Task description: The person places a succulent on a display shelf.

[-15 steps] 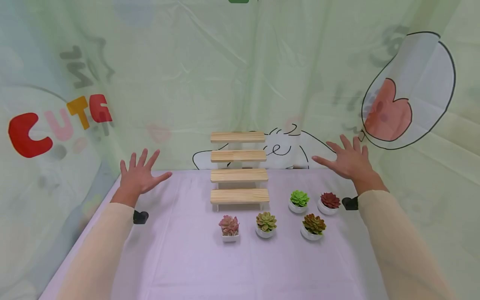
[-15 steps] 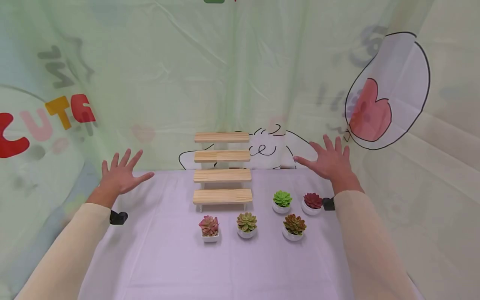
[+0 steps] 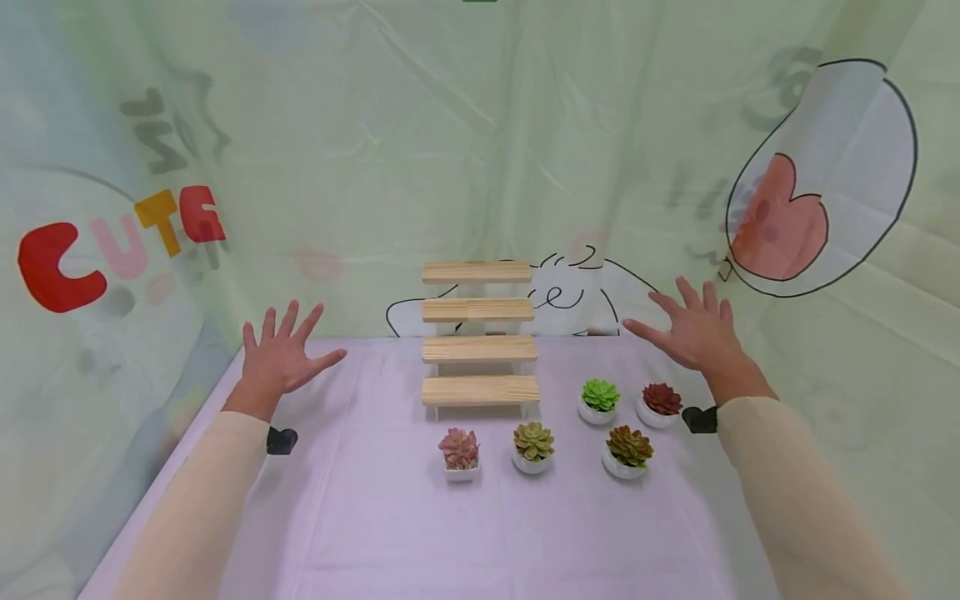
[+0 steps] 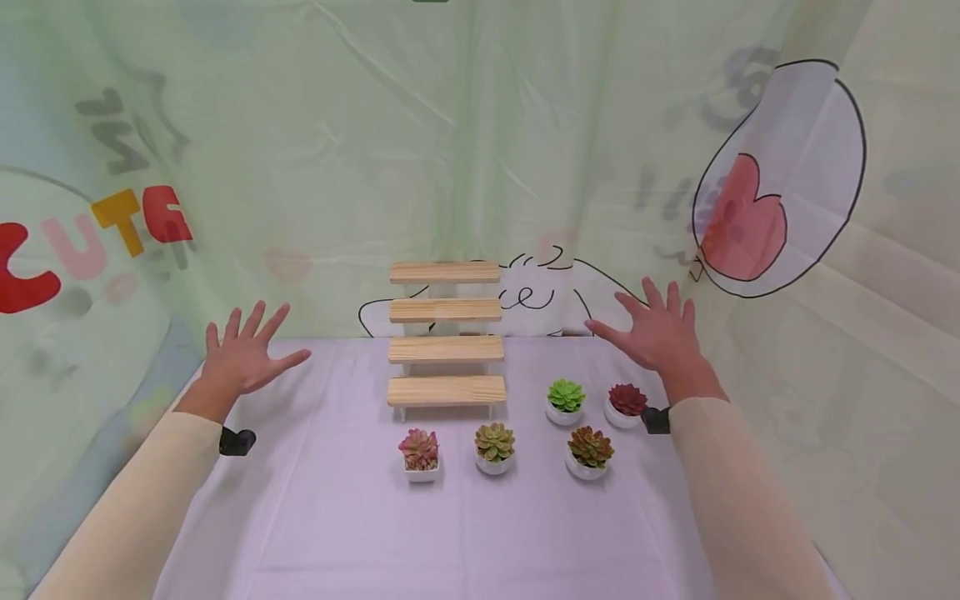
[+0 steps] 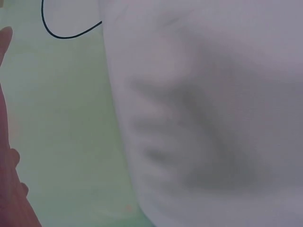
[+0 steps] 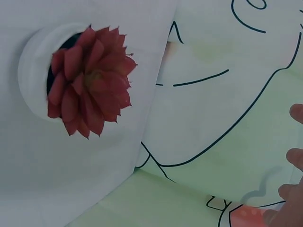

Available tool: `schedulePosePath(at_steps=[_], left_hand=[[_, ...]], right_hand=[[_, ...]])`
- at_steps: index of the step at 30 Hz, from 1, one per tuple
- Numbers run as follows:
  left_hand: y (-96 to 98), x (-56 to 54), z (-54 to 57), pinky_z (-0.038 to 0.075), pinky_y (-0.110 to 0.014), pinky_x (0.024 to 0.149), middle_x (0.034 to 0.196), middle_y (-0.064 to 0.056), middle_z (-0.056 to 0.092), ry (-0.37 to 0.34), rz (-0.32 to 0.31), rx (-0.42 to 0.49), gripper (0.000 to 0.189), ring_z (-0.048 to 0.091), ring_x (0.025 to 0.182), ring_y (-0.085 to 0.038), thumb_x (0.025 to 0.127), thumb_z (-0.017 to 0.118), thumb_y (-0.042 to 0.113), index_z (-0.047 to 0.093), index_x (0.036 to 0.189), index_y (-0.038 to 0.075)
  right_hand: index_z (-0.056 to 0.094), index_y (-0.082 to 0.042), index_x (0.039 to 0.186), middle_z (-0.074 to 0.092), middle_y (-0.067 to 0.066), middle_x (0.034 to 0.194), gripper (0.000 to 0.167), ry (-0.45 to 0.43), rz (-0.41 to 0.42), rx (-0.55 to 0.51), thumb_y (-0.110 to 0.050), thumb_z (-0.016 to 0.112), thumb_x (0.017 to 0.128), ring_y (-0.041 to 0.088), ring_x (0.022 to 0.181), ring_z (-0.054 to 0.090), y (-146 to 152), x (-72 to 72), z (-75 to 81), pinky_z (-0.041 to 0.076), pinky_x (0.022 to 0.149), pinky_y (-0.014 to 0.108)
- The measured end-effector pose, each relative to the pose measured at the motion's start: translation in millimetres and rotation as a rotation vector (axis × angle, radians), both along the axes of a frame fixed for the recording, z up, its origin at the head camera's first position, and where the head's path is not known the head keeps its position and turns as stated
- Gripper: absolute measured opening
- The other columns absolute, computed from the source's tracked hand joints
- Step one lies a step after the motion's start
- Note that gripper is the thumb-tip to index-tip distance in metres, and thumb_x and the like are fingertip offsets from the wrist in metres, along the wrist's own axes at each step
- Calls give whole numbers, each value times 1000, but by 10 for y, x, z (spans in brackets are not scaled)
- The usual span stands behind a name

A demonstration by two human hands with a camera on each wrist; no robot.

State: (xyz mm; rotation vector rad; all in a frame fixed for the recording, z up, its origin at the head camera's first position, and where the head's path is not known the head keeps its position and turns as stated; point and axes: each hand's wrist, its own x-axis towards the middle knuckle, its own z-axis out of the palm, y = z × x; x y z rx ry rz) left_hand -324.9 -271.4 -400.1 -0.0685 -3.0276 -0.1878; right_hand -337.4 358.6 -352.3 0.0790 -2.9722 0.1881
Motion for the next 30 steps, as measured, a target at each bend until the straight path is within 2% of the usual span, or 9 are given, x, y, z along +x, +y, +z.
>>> schedulePosePath(at_steps=[8,14,21,28,30], left_hand=[[46,60,-24,-10,-79,117,171,-22,1,2,-13,8,100,-2,153,-56,90,46,80,9,166,26],[118,118,-57,-5,-79,119,171,-22,3,14,-17,1,100,0,154,-55,90,46,80,10,166,27],[239,192,-180,0,-77,121,172,-20,5,23,-62,9,97,3,154,-53,91,45,80,13,166,26],[391,281,-331,11,-73,123,171,-20,13,64,-96,66,93,11,155,-50,93,50,74,20,165,23],[442,308,-364,15,-72,123,170,-21,15,78,-96,92,91,14,154,-50,94,52,70,21,164,21]], right_hand=[[35,-13,159,6,28,168,100,29,28,-3,-85,40,89,62,150,-4,-77,83,-84,-1,117,81],[39,-13,156,12,27,168,93,75,67,2,-80,44,92,62,150,3,-127,186,-162,4,118,79],[48,-8,150,24,29,164,82,144,150,-52,-68,55,94,60,149,14,-181,344,-291,15,118,77],[50,-7,148,25,25,165,71,175,218,-210,-55,61,98,52,154,12,-248,568,-468,18,114,80],[50,-7,149,24,24,166,67,174,226,-253,-52,60,99,49,155,12,-276,644,-520,21,113,80]])
